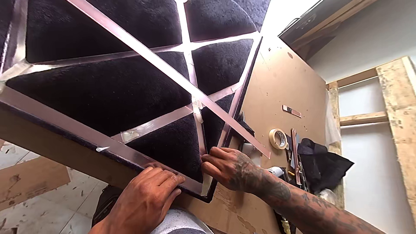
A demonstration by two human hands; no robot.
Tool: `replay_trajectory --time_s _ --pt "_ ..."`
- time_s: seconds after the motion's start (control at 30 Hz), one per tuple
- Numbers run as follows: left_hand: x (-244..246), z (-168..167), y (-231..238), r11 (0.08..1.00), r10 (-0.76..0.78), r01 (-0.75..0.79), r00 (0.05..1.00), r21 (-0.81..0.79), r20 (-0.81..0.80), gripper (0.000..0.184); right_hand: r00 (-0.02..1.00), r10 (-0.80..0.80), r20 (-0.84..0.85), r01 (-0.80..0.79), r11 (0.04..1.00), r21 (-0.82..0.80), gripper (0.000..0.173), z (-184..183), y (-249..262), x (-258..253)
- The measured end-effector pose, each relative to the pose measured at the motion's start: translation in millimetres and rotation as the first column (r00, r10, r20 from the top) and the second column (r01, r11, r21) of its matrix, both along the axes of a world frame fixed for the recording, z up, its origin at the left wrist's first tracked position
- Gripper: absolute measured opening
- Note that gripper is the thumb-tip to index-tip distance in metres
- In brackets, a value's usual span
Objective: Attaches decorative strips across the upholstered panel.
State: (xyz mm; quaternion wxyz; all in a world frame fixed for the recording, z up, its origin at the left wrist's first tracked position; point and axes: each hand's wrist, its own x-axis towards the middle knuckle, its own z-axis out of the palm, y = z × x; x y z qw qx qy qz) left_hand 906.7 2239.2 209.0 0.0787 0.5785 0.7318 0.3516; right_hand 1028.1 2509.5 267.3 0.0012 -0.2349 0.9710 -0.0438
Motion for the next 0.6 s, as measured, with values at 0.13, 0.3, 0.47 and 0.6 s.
replay_trajectory --time_s 0.13,0.3,0.47,0.6 --pt "0 1 -1 1.0 0.002 -0.002 1.0 -0.003 -0.016 0.027 0.998 0.013 0.066 -0.012 1.0 -0.013 0.016 1 2 -1" --pt "1 2 -1 1.0 -0.007 0.006 0.999 -0.017 -0.035 0.028 0.983 -0.078 0.164 0.082 0.996 -0.017 0.013 10 -4 21" --pt "6 6 6 0.999 -0.029 0.027 0.998 -0.036 -0.054 0.029 0.959 -0.197 0.202 0.214 0.975 -0.066 0.009 18 -17 51" --pt "20 9 22 0.994 -0.095 0.092 0.995 -0.06 -0.042 0.03 0.935 -0.275 0.225 0.308 0.943 -0.123 0.008 18 -35 75"
